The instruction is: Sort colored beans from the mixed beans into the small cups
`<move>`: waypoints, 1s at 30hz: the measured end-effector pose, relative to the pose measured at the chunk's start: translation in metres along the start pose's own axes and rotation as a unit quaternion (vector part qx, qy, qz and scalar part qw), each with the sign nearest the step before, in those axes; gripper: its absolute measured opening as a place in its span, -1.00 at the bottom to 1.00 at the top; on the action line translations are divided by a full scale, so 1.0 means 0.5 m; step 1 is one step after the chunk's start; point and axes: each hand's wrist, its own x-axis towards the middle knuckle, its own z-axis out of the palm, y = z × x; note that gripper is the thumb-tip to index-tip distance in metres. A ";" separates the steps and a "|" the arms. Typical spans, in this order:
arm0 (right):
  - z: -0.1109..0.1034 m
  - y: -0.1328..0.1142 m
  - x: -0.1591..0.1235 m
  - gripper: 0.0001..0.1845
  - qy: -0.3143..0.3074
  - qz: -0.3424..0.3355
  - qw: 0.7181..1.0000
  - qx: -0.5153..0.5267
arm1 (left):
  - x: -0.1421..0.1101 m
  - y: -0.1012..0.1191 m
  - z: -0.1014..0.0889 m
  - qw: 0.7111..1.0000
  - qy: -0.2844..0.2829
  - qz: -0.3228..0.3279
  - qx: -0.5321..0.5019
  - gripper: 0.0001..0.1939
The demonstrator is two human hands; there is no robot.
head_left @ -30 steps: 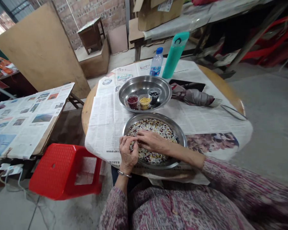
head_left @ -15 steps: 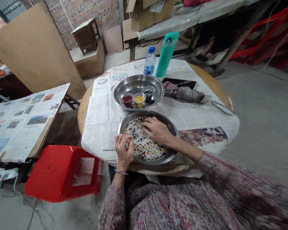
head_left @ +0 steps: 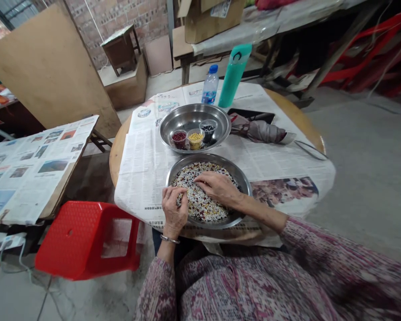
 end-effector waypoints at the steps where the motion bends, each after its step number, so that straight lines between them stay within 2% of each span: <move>1: -0.011 0.002 -0.002 -0.77 0.006 0.002 1.000 -0.009 | 0.000 0.000 0.000 1.000 0.000 0.000 0.000 -0.89; 3: -0.035 0.004 -0.012 -0.79 -0.016 -0.006 1.000 -0.026 | 0.000 0.000 0.000 1.000 0.000 0.000 0.002 -0.89; 6: -0.062 0.003 -0.038 -0.82 -0.120 -0.065 0.990 -0.033 | 0.001 0.000 0.000 1.000 -0.001 -0.001 0.005 -0.89; 9: -0.062 -0.001 -0.067 -0.84 -0.212 -0.114 0.970 -0.016 | 0.001 0.002 -0.001 1.000 -0.004 -0.005 0.008 -0.90; 11: -0.050 -0.003 -0.078 -0.85 -0.229 -0.118 0.966 -0.015 | 0.001 0.003 -0.002 1.000 -0.005 -0.007 0.010 -0.90; 13: -0.039 -0.001 -0.080 -0.84 -0.195 -0.109 0.974 -0.022 | 0.002 0.004 -0.003 1.000 -0.007 -0.008 0.014 -0.89; 17: -0.036 0.013 -0.066 -0.78 -0.055 -0.087 0.994 -0.041 | 0.003 0.005 -0.005 1.000 -0.012 -0.005 0.028 -0.89; 20: -0.044 0.027 -0.058 -0.79 0.024 -0.053 0.995 -0.085 | 0.006 0.006 -0.008 0.998 -0.030 -0.002 0.046 -0.88; 22: -0.044 0.034 -0.058 -0.80 0.041 -0.030 0.990 -0.129 | 0.009 0.009 -0.010 0.996 -0.060 0.001 0.072 -0.86; 25: -0.032 0.041 -0.064 -0.79 0.031 -0.004 0.986 -0.163 | 0.017 0.021 -0.015 0.982 -0.130 0.014 0.139 -0.75; 30: 0.002 0.044 -0.078 -0.74 0.018 0.000 0.993 -0.120 | 0.032 0.047 -0.026 0.936 -0.237 0.016 0.258 -0.58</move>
